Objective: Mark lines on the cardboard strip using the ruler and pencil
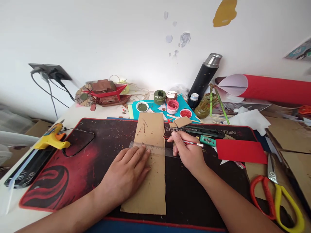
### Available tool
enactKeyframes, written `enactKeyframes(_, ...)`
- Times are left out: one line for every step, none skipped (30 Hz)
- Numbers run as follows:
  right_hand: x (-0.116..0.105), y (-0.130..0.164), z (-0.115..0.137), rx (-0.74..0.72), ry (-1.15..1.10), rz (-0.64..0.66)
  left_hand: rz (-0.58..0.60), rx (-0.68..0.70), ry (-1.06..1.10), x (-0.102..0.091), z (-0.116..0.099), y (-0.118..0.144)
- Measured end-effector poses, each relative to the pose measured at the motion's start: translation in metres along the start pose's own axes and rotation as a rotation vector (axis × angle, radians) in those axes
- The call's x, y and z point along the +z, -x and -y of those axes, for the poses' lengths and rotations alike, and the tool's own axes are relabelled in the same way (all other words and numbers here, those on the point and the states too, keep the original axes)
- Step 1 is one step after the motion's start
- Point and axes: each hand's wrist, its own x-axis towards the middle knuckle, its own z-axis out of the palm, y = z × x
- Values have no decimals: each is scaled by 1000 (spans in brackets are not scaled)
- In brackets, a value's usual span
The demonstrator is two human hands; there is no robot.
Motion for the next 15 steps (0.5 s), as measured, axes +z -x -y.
enactKeyframes(0,0,0,5,-3,1,-5,-4,8,0,0,0)
enactKeyframes(0,0,0,10,-9,2,-7,-8,19,0,0,1)
enactKeyframes(1,0,0,16,-18,2,-7,-12,31,0,0,1)
enactKeyframes(1,0,0,22,-27,2,-7,-17,44,0,0,1)
enactKeyframes(1,0,0,28,-37,2,-9,-22,56,0,0,1)
enactKeyframes(1,0,-1,33,-47,2,-13,-26,67,-1,0,2)
enactKeyframes(2,0,-1,37,-55,1,-17,-28,75,-1,0,2)
enactKeyframes(2,0,-2,41,-60,1,-21,-26,81,-2,0,3)
enactKeyframes(2,0,-2,45,-64,-1,-25,-22,86,-2,0,3)
enactKeyframes(2,0,-2,48,-64,-4,-29,-18,89,-3,0,4)
enactKeyframes(2,1,-2,49,-61,-7,-33,-16,92,-3,0,4)
enactKeyframes(2,1,-2,49,-57,-10,-35,-18,96,-3,0,5)
enactKeyframes(3,1,-2,48,-53,-13,-39,-23,100,-3,-1,5)
enactKeyframes(3,2,-1,47,-50,-15,-40,-32,106,-2,-1,5)
enactKeyframes(3,2,-1,48,-48,-15,-41,-42,112,-2,-2,5)
